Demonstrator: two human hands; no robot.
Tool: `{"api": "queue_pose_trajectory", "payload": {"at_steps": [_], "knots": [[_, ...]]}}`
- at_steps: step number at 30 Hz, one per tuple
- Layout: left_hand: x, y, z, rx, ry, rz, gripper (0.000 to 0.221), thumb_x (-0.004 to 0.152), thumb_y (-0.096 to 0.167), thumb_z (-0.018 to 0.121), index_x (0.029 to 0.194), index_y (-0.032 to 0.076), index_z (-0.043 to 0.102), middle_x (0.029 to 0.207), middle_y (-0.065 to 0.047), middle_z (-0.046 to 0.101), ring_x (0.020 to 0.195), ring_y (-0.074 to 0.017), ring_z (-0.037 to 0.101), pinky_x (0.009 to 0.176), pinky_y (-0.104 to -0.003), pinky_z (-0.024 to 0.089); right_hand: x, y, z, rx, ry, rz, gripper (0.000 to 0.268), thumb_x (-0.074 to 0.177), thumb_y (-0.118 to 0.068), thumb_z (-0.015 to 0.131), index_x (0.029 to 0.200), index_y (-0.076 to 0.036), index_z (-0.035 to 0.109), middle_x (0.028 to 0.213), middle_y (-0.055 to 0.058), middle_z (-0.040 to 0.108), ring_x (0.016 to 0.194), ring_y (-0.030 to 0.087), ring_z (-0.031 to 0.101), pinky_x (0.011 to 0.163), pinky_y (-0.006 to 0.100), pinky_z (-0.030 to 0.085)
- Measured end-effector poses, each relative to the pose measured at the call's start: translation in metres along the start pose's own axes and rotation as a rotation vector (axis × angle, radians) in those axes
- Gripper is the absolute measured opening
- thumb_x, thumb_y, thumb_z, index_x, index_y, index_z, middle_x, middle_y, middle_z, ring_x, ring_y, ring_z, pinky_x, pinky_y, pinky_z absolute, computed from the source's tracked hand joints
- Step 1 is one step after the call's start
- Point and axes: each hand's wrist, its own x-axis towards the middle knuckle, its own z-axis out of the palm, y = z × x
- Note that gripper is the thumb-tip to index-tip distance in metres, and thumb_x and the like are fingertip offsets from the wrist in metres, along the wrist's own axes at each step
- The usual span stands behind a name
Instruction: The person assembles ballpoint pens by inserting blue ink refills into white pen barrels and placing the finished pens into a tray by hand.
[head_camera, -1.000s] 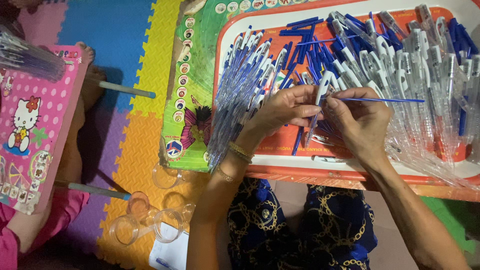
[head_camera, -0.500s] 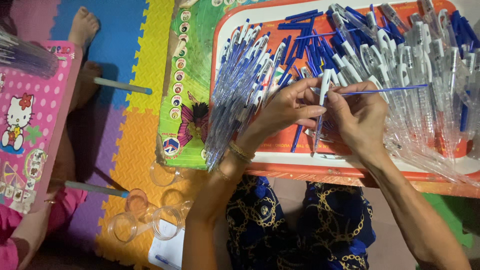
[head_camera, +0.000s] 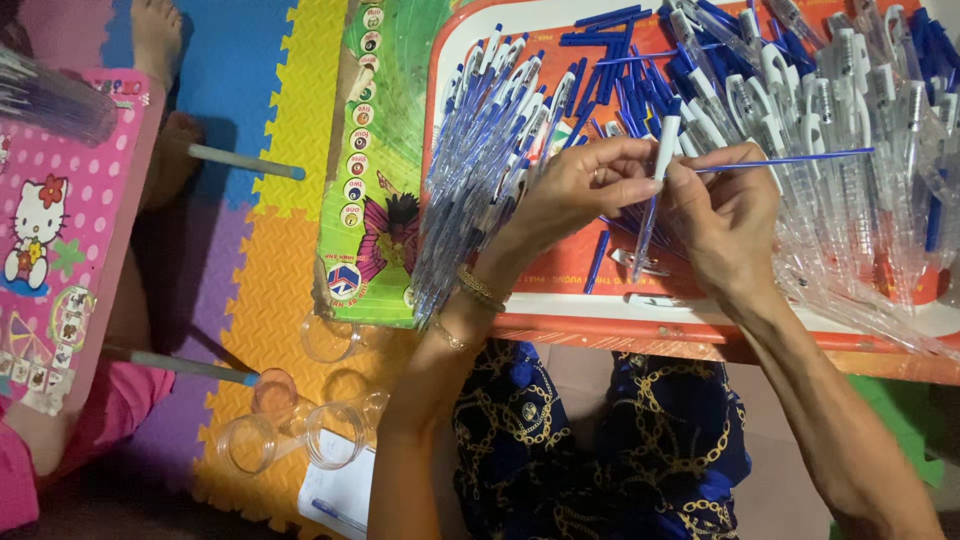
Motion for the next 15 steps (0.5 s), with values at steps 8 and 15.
{"api": "queue_pose_trajectory", "payload": {"at_steps": [8,15], "knots": [[0.018,0.026,-0.002,-0.217,0.119,-0.17,0.053,0.102,0.037,0.073,0.147,0.009,0.068,0.14,-0.013,0.075,0.126,-0.0258,0.073,0.103,-0.042,0.07,0.001,-0.016,-0.002,-0.076,-0.08,0.214,0.024,0.116,-0.018,0.071,0.121,-0.008,0.05,0.095,0.016,0.074,0.082,0.022,0.078,0.069,0.03,0.058],[0.03,0.02,0.014,-0.332,0.322,-0.153,0.047,0.095,0.028,0.075,0.121,-0.011,0.073,0.111,-0.032,0.081,0.092,-0.0344,0.082,0.084,-0.045,0.072,-0.005,-0.019,-0.001,-0.088,-0.097,0.371,0.02,0.12,-0.011,0.066,0.124,-0.007,0.047,0.097,0.026,0.068,0.075,0.033,0.077,0.064,0.045,0.07]]}}
